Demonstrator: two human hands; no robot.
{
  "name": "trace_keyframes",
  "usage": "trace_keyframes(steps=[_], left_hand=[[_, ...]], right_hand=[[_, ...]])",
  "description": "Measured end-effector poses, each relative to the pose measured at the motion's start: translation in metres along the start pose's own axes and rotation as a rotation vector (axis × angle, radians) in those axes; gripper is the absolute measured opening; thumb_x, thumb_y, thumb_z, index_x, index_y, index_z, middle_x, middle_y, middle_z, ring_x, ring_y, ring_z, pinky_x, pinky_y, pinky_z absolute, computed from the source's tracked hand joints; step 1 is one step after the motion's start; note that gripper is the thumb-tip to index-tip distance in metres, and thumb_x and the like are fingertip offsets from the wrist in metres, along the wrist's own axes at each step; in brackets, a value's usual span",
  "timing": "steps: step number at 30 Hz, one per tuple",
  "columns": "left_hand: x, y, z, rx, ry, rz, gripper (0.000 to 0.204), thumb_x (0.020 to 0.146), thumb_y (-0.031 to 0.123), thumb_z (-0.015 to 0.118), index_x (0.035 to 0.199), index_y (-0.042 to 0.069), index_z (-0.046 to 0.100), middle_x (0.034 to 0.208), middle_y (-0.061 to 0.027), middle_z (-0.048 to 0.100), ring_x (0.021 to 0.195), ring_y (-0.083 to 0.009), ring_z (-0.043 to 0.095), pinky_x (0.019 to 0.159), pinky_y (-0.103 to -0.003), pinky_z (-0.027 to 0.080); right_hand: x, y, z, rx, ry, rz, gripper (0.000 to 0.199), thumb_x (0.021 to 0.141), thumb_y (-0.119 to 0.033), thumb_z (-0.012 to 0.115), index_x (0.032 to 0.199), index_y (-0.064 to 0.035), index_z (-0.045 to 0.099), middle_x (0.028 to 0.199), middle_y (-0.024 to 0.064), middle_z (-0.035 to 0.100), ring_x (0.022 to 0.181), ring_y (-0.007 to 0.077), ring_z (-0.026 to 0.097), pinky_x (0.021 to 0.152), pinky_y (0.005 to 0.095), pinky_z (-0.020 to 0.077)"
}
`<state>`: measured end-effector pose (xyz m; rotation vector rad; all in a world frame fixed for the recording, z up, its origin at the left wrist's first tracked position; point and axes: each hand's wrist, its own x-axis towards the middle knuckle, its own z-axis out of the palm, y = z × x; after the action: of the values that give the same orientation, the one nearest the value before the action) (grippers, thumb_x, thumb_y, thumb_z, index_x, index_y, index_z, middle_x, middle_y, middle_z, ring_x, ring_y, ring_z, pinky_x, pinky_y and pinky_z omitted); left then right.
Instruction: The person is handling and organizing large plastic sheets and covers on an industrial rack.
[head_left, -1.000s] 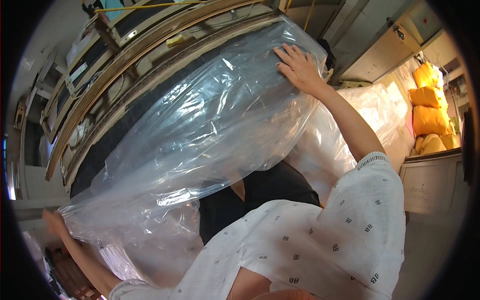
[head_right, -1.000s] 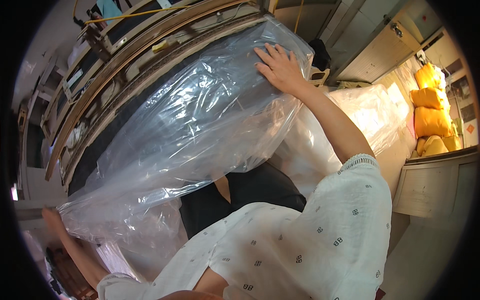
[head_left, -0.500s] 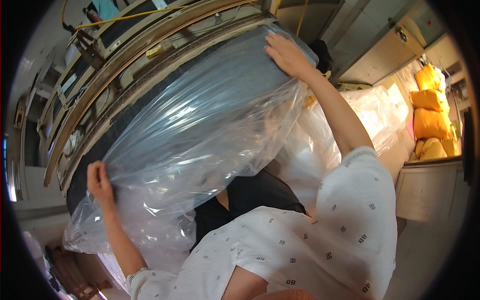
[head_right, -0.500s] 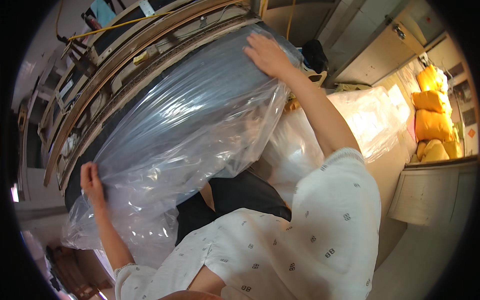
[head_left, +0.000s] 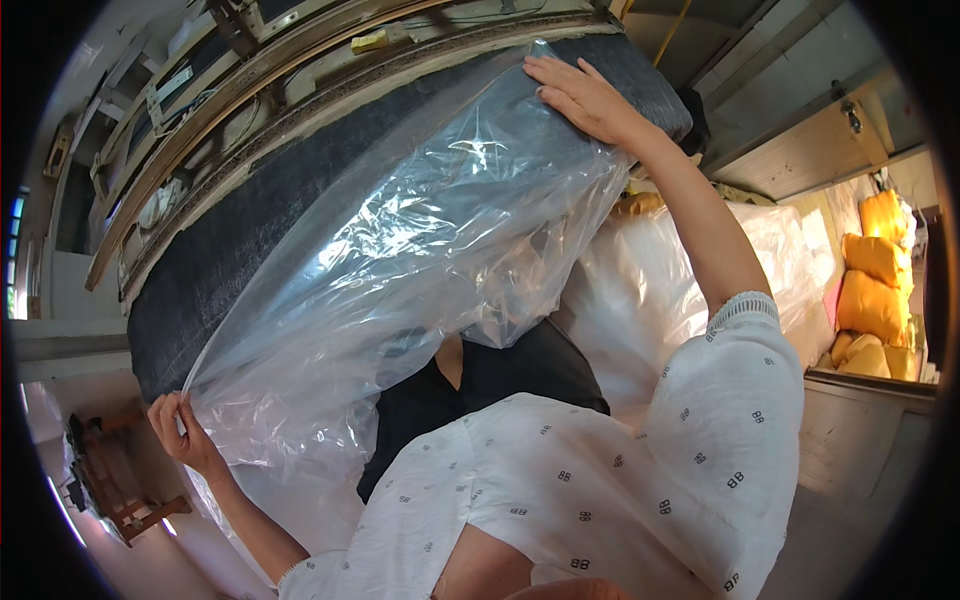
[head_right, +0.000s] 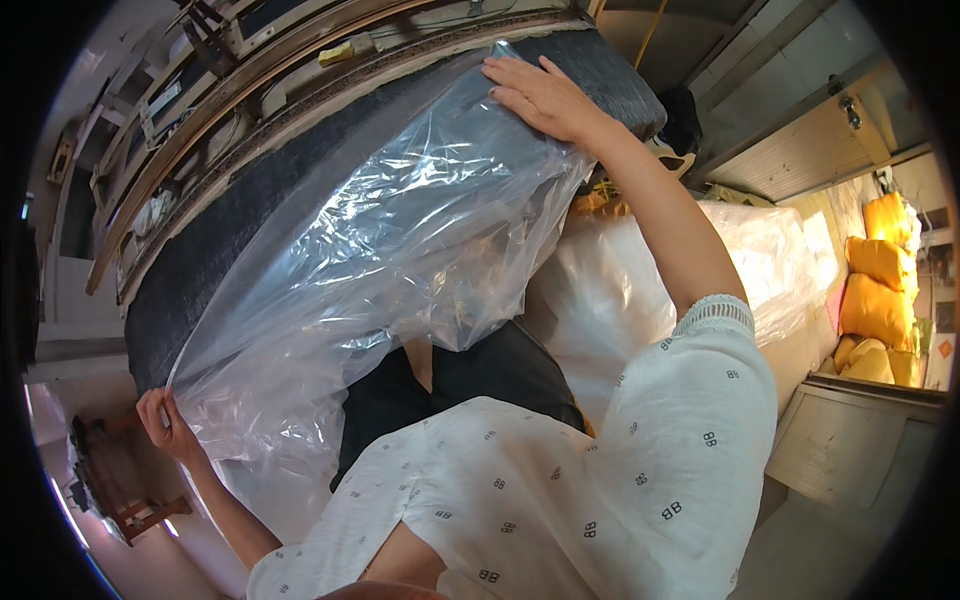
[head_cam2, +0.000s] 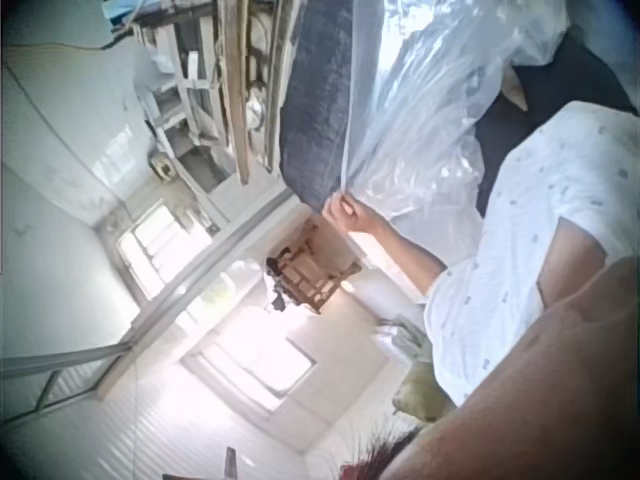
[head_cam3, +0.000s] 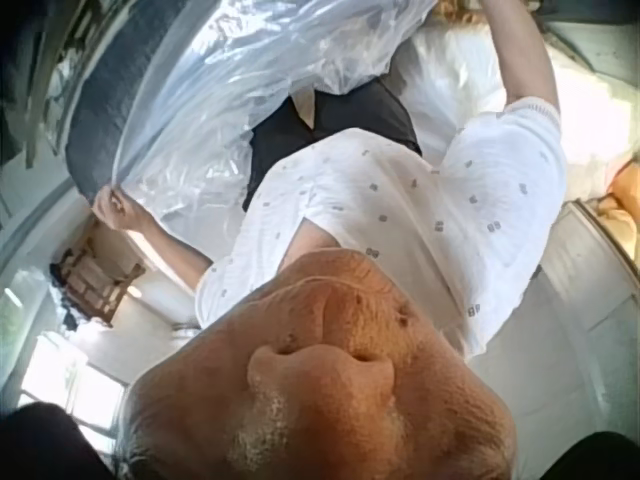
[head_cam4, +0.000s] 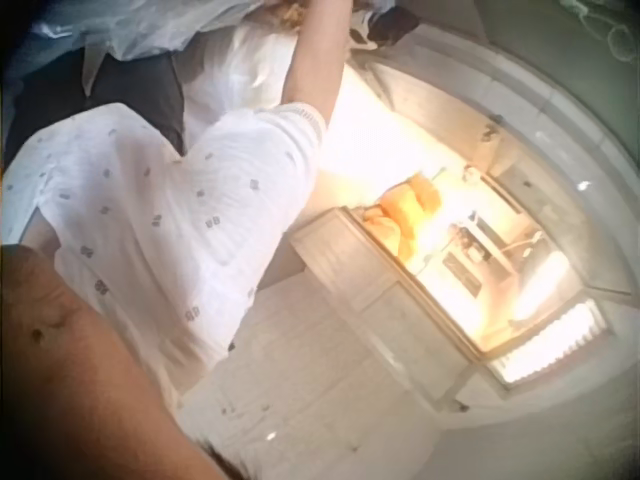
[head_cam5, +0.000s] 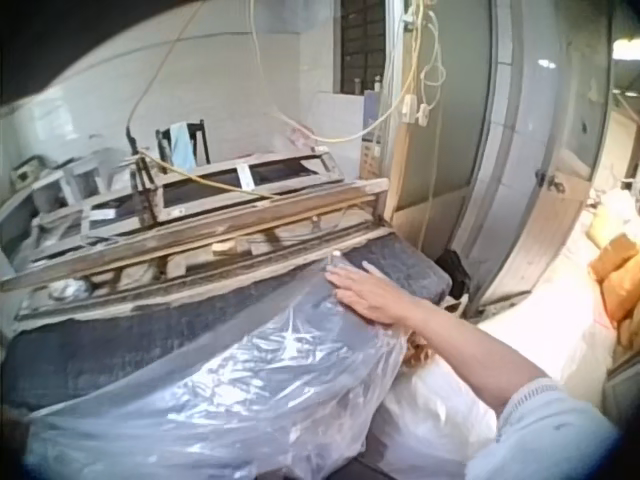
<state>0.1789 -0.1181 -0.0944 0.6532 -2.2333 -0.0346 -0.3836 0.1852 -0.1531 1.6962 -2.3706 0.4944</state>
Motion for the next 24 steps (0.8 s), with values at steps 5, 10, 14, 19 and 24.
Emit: trace_keyframes(steps=[5,10,14,19,24], left_hand=[[-0.036,0.027,-0.013,0.354,0.002,0.064,0.016,0.074,-0.005,0.063,0.087,0.003,0.064,0.084,-0.0076,0.053,0.080,-0.0180,0.051,0.068,-0.030,0.043],[-0.113,0.006,0.004,0.002,-0.108,-0.375,0.016,0.076,-0.002,0.062,0.092,0.002,0.065,0.082,-0.0049,0.051,0.076,-0.0128,0.049,0.064,-0.026,0.044],[-0.097,-0.008,0.008,-0.293,0.071,-0.861,0.012,0.084,0.016,0.058,0.087,0.005,0.060,0.087,-0.0004,0.053,0.074,-0.0066,0.047,0.058,-0.021,0.038],[0.022,-0.031,0.016,-0.848,0.462,-0.816,0.011,0.090,0.020,0.050,0.095,0.011,0.053,0.076,0.0047,0.050,0.067,-0.0022,0.042,0.052,-0.019,0.032],[0.083,-0.103,0.106,-0.177,0.297,-0.437,0.021,0.085,0.021,0.058,0.087,0.000,0.063,0.083,-0.0018,0.060,0.074,-0.0078,0.052,0.068,-0.021,0.042]], right_hand=[[0.039,0.036,0.009,0.257,-0.035,0.187,0.042,0.084,-0.031,0.052,0.123,-0.0150,0.048,0.121,0.0078,0.052,0.108,0.0247,0.051,0.087,0.0371,0.0414],[0.055,0.051,0.032,0.170,0.341,0.336,0.026,0.074,-0.023,0.065,0.097,-0.0121,0.060,0.079,0.0054,0.055,0.077,0.0194,0.054,0.068,0.0315,0.0435],[0.070,0.047,0.012,0.810,0.161,0.361,0.011,0.079,-0.016,0.061,0.087,-0.0074,0.059,0.075,0.0003,0.056,0.068,0.0086,0.051,0.062,0.0229,0.0410],[0.090,0.005,-0.025,1.536,0.474,0.497,0.010,0.082,-0.015,0.057,0.090,-0.0098,0.059,0.076,0.0000,0.057,0.068,0.0101,0.053,0.062,0.0219,0.0427],[0.086,0.031,0.035,0.190,0.823,0.687,0.022,0.076,-0.025,0.061,0.088,-0.0075,0.057,0.080,0.0094,0.060,0.077,0.0228,0.058,0.072,0.0360,0.0441]])
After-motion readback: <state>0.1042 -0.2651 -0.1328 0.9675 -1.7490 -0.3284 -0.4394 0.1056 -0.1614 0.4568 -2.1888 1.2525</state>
